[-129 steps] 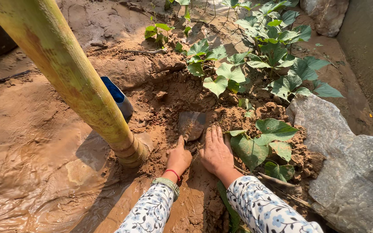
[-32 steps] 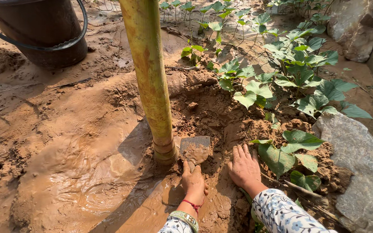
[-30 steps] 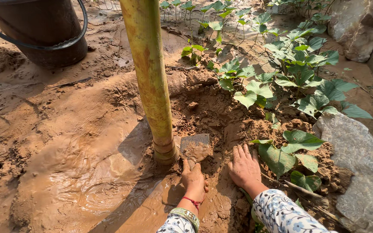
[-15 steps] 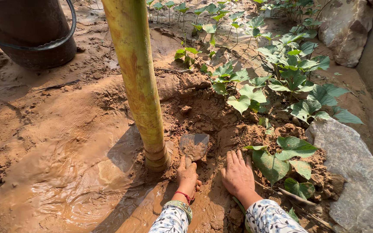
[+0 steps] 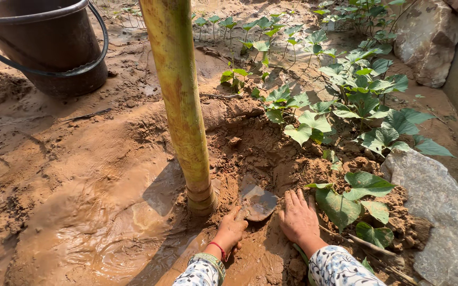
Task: The person uses a hand shovel and their hands to move wet soil and mud around the base of a tree trunk, packing the earth down to secure the plant.
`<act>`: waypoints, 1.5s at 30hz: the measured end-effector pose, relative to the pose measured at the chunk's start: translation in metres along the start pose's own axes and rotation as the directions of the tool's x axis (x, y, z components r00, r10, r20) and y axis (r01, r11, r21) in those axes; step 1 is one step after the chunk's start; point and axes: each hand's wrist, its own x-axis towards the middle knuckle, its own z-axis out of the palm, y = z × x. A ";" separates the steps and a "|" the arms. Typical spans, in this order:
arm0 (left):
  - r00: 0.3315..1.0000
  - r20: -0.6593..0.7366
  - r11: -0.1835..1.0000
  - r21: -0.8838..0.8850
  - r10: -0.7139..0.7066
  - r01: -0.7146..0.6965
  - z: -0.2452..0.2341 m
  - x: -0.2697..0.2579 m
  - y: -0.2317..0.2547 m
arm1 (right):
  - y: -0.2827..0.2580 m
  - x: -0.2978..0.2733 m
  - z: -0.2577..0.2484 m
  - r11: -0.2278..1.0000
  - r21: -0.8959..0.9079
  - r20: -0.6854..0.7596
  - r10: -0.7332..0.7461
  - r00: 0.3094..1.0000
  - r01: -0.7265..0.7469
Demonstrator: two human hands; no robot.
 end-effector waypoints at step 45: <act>0.885 -0.371 0.503 -0.842 -0.281 -0.194 0.075 0.012 0.062 | -0.002 -0.002 -0.007 0.995 0.097 -0.023 0.006 1.000 -0.004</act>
